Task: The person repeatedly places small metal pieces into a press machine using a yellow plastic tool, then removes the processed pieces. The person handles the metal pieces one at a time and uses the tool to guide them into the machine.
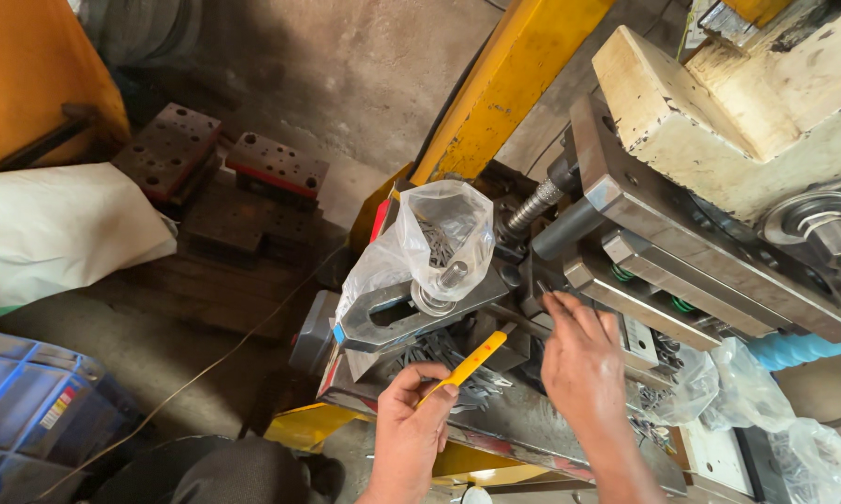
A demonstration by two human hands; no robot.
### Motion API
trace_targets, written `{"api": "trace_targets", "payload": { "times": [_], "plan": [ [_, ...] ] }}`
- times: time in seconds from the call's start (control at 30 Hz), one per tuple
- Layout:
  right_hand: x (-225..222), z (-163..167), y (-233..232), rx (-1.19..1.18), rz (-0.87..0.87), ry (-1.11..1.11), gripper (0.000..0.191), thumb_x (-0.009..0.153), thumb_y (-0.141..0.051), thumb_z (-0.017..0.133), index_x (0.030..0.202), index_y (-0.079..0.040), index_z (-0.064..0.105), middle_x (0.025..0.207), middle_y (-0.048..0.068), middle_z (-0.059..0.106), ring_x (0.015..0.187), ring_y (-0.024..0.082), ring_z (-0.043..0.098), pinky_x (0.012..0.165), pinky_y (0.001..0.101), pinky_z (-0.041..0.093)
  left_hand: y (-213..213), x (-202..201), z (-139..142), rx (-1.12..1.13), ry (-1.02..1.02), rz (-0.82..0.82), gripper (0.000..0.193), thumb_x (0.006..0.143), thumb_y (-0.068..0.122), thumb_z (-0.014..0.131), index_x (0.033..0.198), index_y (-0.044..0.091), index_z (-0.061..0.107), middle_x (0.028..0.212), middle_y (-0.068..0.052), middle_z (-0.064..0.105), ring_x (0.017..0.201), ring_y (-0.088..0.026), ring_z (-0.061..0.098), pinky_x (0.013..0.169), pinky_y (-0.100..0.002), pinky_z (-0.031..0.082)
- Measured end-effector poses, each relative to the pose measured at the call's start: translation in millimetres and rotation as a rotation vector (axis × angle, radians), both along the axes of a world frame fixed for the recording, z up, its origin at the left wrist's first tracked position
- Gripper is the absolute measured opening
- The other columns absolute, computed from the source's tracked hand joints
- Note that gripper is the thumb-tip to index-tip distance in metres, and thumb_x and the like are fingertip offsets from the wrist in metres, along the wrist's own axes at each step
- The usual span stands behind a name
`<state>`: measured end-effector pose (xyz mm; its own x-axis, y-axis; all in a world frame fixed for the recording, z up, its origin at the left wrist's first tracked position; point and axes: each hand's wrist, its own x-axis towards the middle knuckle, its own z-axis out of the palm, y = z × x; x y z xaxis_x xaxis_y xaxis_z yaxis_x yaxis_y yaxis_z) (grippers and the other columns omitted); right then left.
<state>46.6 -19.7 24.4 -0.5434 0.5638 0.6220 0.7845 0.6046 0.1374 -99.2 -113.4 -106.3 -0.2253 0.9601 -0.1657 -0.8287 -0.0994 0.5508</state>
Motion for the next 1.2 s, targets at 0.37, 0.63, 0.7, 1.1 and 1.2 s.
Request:
{"api": "trace_targets", "payload": {
  "times": [0.37,0.63,0.7,1.1,1.2],
  "plan": [
    [32.3,18.4,7.1,-0.207,0.158,-0.108,0.063,0.094,-0.034,0.061,0.147,-0.003,0.048,0.145,0.010,0.060,0.133,0.039,0.053,0.109,0.0495,0.039,-0.9,0.9,-0.8,0.012,-0.021,0.008,0.018,0.088,0.003,0.069,0.105,-0.001,0.066,0.069,-0.002,0.061,0.043,-0.005,0.040,0.038,-0.025,0.032],
    [61.0,6.9,65.4,-0.262,0.037,-0.237,0.076,0.094,-0.056,0.052,0.152,-0.008,0.045,0.143,0.027,0.053,0.131,0.048,0.047,0.107,0.0530,0.038,-0.8,1.4,-0.4,-0.006,-0.011,0.002,0.018,0.088,0.004,0.069,0.105,-0.001,0.067,0.067,0.000,0.059,0.044,-0.005,0.040,0.039,-0.025,0.032],
    [66.1,-0.4,78.1,-0.145,-0.051,-0.274,0.073,0.098,-0.059,0.048,0.147,-0.005,0.046,0.140,0.031,0.055,0.128,0.050,0.050,0.107,0.0540,0.039,-0.5,0.9,-1.0,0.017,-0.002,0.005,0.018,0.088,0.004,0.069,0.106,-0.001,0.067,0.066,0.000,0.058,0.044,-0.004,0.040,0.039,-0.025,0.032],
    [75.1,-10.3,83.4,-0.365,-0.076,-0.078,0.079,0.087,-0.058,0.066,0.146,-0.009,0.051,0.141,0.028,0.056,0.131,0.048,0.050,0.105,0.0527,0.041,-0.4,2.4,-2.0,-0.003,0.049,0.004,0.018,0.088,0.004,0.069,0.105,0.000,0.067,0.073,-0.001,0.064,0.044,-0.004,0.041,0.039,-0.024,0.031],
    [70.2,-4.2,82.2,-0.410,-0.107,-0.089,0.087,0.081,-0.058,0.068,0.149,-0.008,0.048,0.143,0.027,0.054,0.132,0.047,0.048,0.106,0.0518,0.040,-0.9,3.2,-1.9,0.001,-0.002,-0.016,0.018,0.088,0.004,0.069,0.106,0.000,0.066,0.072,-0.001,0.063,0.044,-0.003,0.039,0.039,-0.024,0.029]
  ]
}}
